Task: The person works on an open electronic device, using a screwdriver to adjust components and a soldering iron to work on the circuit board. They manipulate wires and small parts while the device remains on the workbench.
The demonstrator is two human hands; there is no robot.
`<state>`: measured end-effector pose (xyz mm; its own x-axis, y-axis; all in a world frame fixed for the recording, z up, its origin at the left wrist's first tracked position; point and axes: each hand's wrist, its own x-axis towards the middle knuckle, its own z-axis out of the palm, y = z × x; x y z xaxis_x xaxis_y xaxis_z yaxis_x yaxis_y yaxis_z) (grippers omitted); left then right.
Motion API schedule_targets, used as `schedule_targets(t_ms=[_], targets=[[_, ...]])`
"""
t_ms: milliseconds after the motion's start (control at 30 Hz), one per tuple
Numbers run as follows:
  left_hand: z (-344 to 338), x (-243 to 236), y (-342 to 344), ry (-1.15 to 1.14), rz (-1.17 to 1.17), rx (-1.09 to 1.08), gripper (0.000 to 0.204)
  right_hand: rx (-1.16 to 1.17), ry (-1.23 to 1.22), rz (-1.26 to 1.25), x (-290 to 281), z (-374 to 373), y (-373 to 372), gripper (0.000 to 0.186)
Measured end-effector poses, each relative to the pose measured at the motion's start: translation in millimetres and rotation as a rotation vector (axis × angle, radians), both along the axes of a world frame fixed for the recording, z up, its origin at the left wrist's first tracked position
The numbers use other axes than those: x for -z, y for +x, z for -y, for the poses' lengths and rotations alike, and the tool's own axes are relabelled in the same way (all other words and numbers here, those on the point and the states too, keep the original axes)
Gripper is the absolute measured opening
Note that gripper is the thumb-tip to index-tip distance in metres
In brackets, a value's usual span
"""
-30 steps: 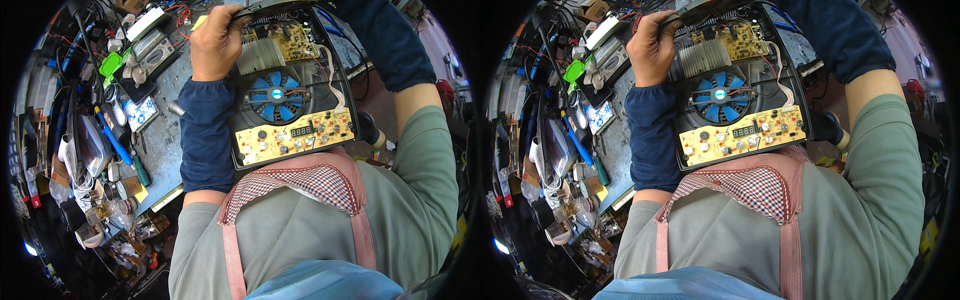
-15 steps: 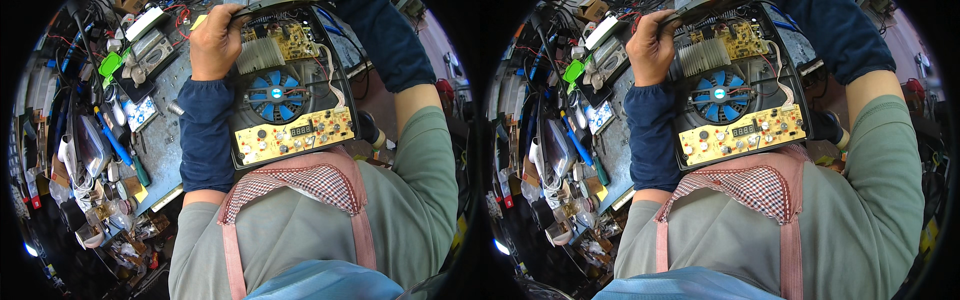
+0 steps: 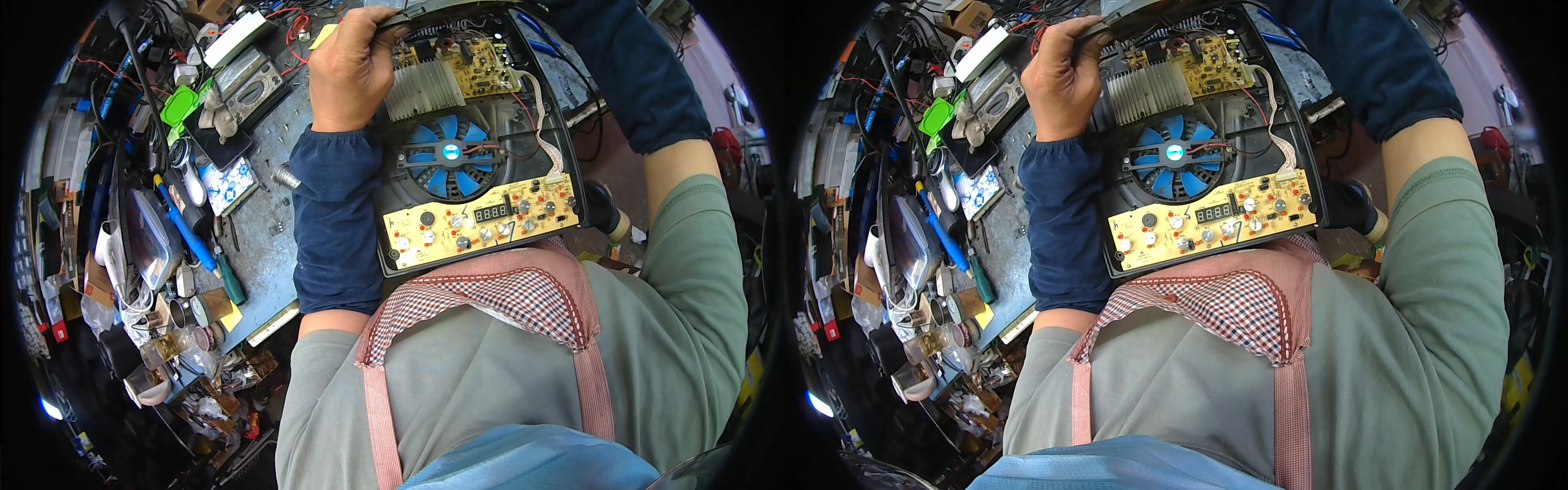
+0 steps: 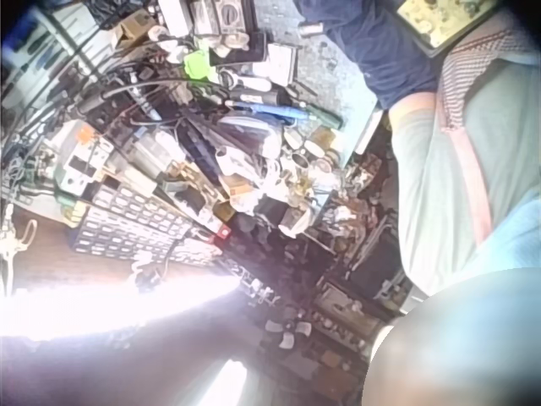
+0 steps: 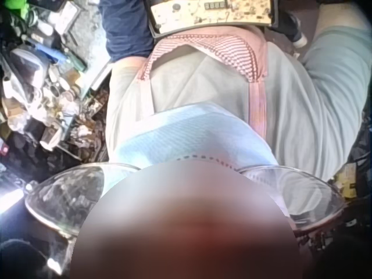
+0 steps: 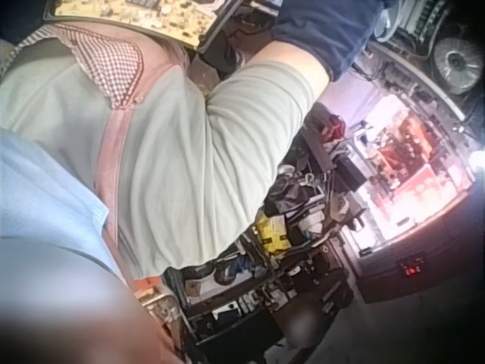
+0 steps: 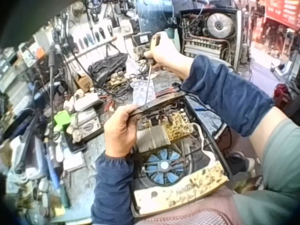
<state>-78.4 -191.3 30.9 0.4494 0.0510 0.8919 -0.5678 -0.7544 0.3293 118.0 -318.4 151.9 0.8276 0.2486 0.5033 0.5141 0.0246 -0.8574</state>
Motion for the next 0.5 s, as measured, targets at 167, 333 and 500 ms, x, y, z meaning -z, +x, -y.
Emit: schedule_targets(t_ms=[167,333,500], targets=[[2,-1,4,-0.005,0.017,0.028,0.020,0.076,0.014,0.031,-2,7,5,0.053],[-1,1,-1,0.001,-0.007,-0.014,0.020,0.078,0.035,0.029,-3,4,-9,0.056],[0,1,3,-0.014,0.005,0.021,0.020,0.041,0.029,0.043,-8,9,-4,0.058]])
